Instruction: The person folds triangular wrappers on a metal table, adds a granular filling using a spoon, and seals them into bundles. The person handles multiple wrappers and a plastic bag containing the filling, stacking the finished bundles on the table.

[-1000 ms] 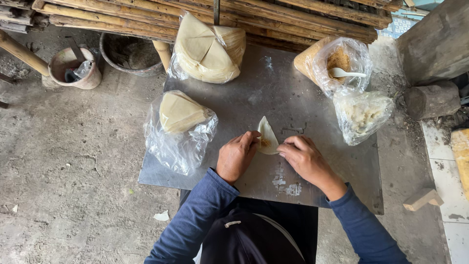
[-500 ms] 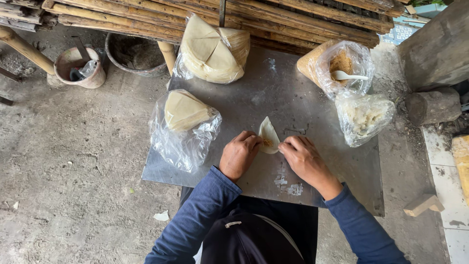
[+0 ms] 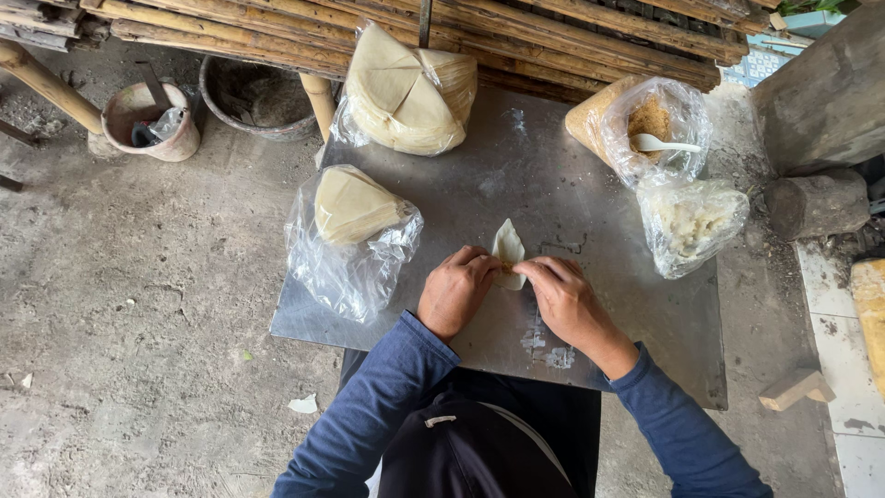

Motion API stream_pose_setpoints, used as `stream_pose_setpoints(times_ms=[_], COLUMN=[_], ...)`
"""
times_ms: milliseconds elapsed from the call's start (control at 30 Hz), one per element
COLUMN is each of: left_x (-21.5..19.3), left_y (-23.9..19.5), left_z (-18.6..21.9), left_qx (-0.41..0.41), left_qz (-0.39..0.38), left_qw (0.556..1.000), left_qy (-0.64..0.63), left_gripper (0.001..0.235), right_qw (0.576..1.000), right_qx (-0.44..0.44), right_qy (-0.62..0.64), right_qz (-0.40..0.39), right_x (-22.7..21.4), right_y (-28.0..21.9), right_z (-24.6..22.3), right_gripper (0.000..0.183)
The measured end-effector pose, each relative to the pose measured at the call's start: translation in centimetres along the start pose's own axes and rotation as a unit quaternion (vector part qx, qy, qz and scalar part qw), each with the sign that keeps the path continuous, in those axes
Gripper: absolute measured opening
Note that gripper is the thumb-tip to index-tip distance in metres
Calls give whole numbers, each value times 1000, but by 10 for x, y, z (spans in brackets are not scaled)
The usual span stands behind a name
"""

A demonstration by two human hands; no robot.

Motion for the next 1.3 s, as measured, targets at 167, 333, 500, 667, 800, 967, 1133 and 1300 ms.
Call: stream_pose_setpoints(times_ms=[167, 333, 500, 667, 800, 967, 1133, 1300], left_x=[0, 0, -1, -2, -2, -13, -7, -5], left_y=[0, 1, 4, 7, 13, 22, 25, 29], left_z=[0, -3, -1, 6, 7, 9, 6, 2], left_qx=[0, -3, 22, 95, 134, 152, 153, 87], left_qz=[1, 5, -7, -51, -85, -144, -134, -139], left_qw=[1000, 1000, 1000, 993, 985, 978, 979, 986], left_qy=[-1, -9, 6, 46, 64, -8, 14, 12], left_gripper=[17, 16, 16, 24, 25, 26, 16, 15], right_qw=[999, 999, 1000, 996, 992, 988, 992, 995], right_qx=[30, 31, 14, -54, -113, -148, -114, -100], right_qy=[42, 27, -11, -64, -54, -43, -50, -12], right_qz=[2, 21, 24, -9, -33, -12, 15, 11], right_x=[8, 7, 7, 4, -5, -6, 0, -5], right_y=[8, 14, 14, 16, 20, 17, 14, 20], right_z=[-1, -10, -12, -10, -15, -12, -2, -7], right_gripper=[24, 28, 19, 18, 24, 26, 23, 33])
Point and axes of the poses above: each hand's wrist, its own y-axis towards the middle knuckle, its own x-axis out of the palm, z = x × y, the point moved 6 cm from there along y, towards the middle knuckle, and after that the axes turned 6 degrees about x, right-handed, at the moved point
